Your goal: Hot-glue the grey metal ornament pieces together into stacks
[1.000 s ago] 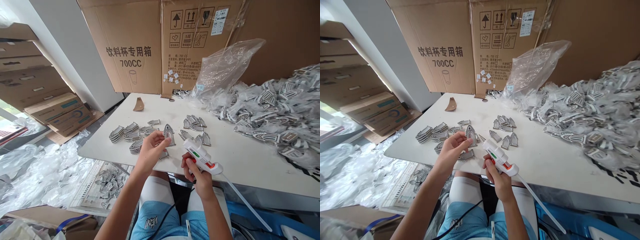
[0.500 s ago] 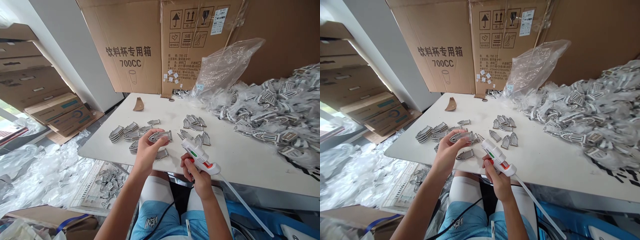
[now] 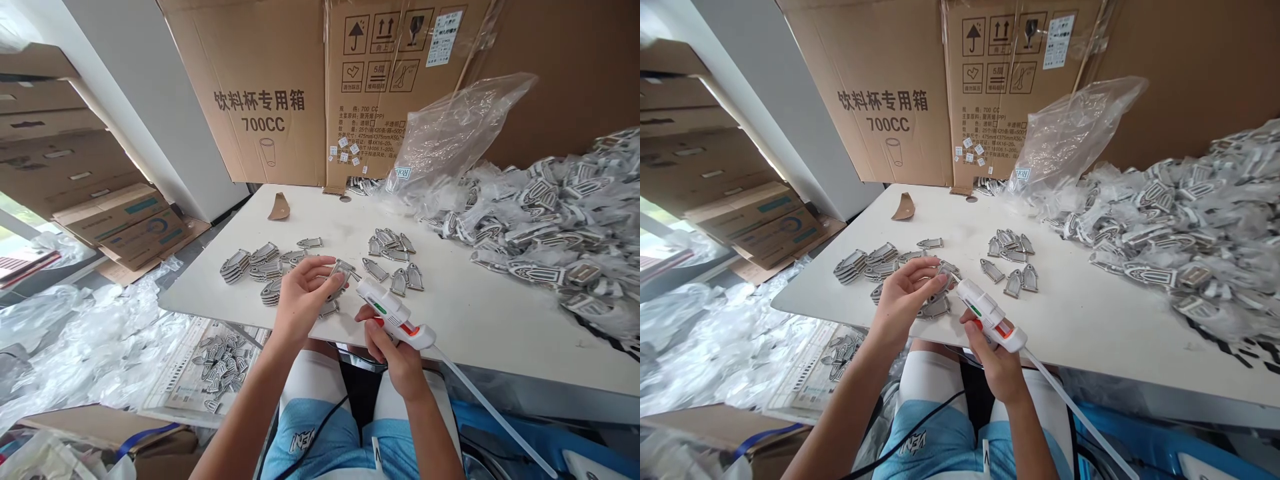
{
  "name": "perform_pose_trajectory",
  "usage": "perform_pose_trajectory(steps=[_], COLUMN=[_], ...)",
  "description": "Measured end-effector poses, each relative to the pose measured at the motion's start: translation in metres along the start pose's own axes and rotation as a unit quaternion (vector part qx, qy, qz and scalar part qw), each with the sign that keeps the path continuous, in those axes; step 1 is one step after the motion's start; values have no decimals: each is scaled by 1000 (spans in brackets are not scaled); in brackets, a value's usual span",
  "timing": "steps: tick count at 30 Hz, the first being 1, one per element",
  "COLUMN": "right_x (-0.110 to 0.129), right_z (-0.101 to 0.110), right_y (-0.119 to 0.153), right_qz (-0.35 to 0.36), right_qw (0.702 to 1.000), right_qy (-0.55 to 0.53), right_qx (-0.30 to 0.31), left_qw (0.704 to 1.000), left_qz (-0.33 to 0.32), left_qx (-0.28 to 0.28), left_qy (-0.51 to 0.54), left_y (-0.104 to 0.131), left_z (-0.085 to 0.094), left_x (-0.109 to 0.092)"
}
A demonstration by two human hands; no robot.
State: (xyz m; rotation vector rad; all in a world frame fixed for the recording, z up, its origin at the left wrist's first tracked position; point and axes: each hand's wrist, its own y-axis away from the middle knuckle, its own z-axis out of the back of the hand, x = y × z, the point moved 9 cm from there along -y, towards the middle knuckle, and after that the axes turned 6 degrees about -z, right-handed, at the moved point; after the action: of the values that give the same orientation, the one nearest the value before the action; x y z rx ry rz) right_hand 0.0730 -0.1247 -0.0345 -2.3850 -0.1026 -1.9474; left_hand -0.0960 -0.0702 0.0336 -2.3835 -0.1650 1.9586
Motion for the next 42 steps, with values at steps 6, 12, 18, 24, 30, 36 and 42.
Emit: perform_pose_trajectory(steps=[6, 12, 18, 24, 30, 36, 42], right_x=[-8, -9, -12, -14, -14, -16, -18], right_z=[0, 2, 3, 6, 6, 8, 7], right_y=[-1, -3, -3, -3, -2, -2, -3], right_qz=[-29, -45, -57, -57, -60, -60, -67], right_qw=[999, 998, 996, 995, 994, 994, 994], right_qy=[17, 13, 28, 34, 43, 40, 49], right_qx=[-9, -50, -62, -72, -79, -80, -76], left_qw=[1000, 1000, 1000, 1000, 1000, 1000, 1000], left_qz=[-5, -14, -13, -12, -6, -5, -9], left_qx=[2, 2, -7, -8, -13, -14, -7], left_qy=[-3, -2, -1, -12, 1, -4, 0], left_y=[0, 2, 2, 2, 2, 1, 1], left_z=[0, 1, 2, 2, 3, 3, 5], left_x=[0, -2, -1, 0, 0, 0, 1])
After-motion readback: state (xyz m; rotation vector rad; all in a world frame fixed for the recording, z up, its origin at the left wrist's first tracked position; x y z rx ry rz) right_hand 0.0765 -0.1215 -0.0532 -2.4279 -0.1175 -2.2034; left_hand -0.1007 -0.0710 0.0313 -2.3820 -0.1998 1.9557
